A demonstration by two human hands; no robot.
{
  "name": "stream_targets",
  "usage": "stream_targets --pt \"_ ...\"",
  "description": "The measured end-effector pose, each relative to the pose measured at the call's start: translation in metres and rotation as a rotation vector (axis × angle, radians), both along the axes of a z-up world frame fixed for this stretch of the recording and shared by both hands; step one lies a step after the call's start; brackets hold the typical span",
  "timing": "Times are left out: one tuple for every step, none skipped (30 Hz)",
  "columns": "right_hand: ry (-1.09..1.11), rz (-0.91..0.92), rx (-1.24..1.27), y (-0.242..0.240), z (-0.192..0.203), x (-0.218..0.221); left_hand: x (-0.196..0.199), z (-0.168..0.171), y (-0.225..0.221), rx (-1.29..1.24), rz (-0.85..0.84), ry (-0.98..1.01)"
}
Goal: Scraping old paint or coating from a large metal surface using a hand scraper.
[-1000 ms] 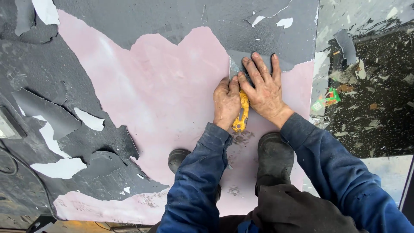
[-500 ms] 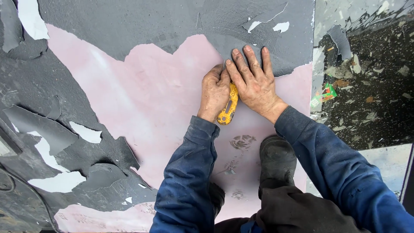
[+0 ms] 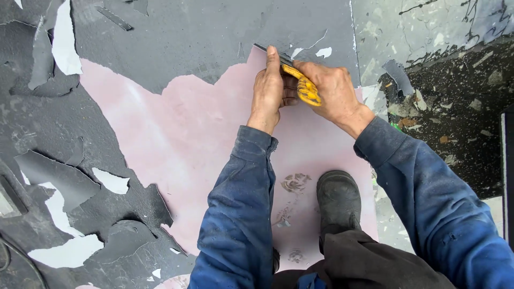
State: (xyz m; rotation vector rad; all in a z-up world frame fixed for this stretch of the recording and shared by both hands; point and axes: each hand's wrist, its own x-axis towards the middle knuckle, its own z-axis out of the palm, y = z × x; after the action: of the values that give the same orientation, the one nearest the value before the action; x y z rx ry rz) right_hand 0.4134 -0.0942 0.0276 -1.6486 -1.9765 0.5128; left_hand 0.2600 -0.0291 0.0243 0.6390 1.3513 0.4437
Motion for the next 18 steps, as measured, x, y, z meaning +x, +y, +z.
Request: stream_targets --pt "0.11 0.018 -0.048 -0.001 0.007 0.007 0.003 0.01 0.002 -0.079 -0.004 -0.039" --pt "0.111 0.006 -0.043 0.0 0.008 0.016 0.0 0.008 -0.001 -0.076 -0.016 -0.038" --pt "0.168 -0.102 -0.087 0.002 0.007 0.025 -0.004 0.004 -0.003 -0.021 0.011 -0.022" --pt "0.231 -0.21 -0.143 -0.001 0.006 0.032 -0.009 0.001 -0.01 0.022 0.037 -0.002" --pt "0.237 -0.224 -0.151 -0.005 0.006 0.045 -0.018 -0.003 -0.015 0.013 0.024 0.005" --pt "0.262 -0.278 -0.145 -0.006 0.006 0.059 -0.026 -0.008 -0.02 0.036 0.046 0.005" --pt "0.287 -0.332 -0.138 -0.008 0.006 0.071 -0.035 -0.013 -0.024 0.059 0.067 0.005" --pt "0.28 -0.324 -0.131 -0.008 0.006 0.082 -0.044 -0.023 -0.027 0.066 0.074 -0.003" --pt "0.356 -0.278 -0.026 -0.007 0.007 0.093 -0.052 -0.033 -0.03 0.053 0.084 0.033" --pt "0.435 -0.239 0.068 -0.012 0.006 0.102 -0.064 -0.044 -0.037 0.03 0.086 0.075" --pt "0.433 -0.239 0.065 -0.013 0.004 0.11 -0.067 -0.044 -0.039 0.027 0.086 0.074" --pt "0.419 -0.252 0.066 -0.017 0.001 0.117 -0.072 -0.045 -0.042 0.029 0.133 0.002" --pt "0.404 -0.264 0.067 -0.022 -0.003 0.124 -0.077 -0.046 -0.046 0.031 0.181 -0.069" --pt "0.404 -0.269 0.061 -0.026 -0.004 0.126 -0.077 -0.044 -0.046 0.024 0.177 -0.068" --pt "0.45 -0.311 0.05 -0.03 -0.005 0.127 -0.076 -0.042 -0.047 0.028 0.185 -0.059" --pt "0.492 -0.345 0.046 -0.031 -0.006 0.131 -0.074 -0.04 -0.045 0.038 0.198 -0.055" --pt "0.489 -0.343 0.045 -0.033 -0.007 0.134 -0.074 -0.042 -0.044 0.038 0.2 -0.058" --pt "0.539 -0.331 0.073 -0.036 -0.008 0.136 -0.075 -0.044 -0.045 0.039 0.219 -0.072"
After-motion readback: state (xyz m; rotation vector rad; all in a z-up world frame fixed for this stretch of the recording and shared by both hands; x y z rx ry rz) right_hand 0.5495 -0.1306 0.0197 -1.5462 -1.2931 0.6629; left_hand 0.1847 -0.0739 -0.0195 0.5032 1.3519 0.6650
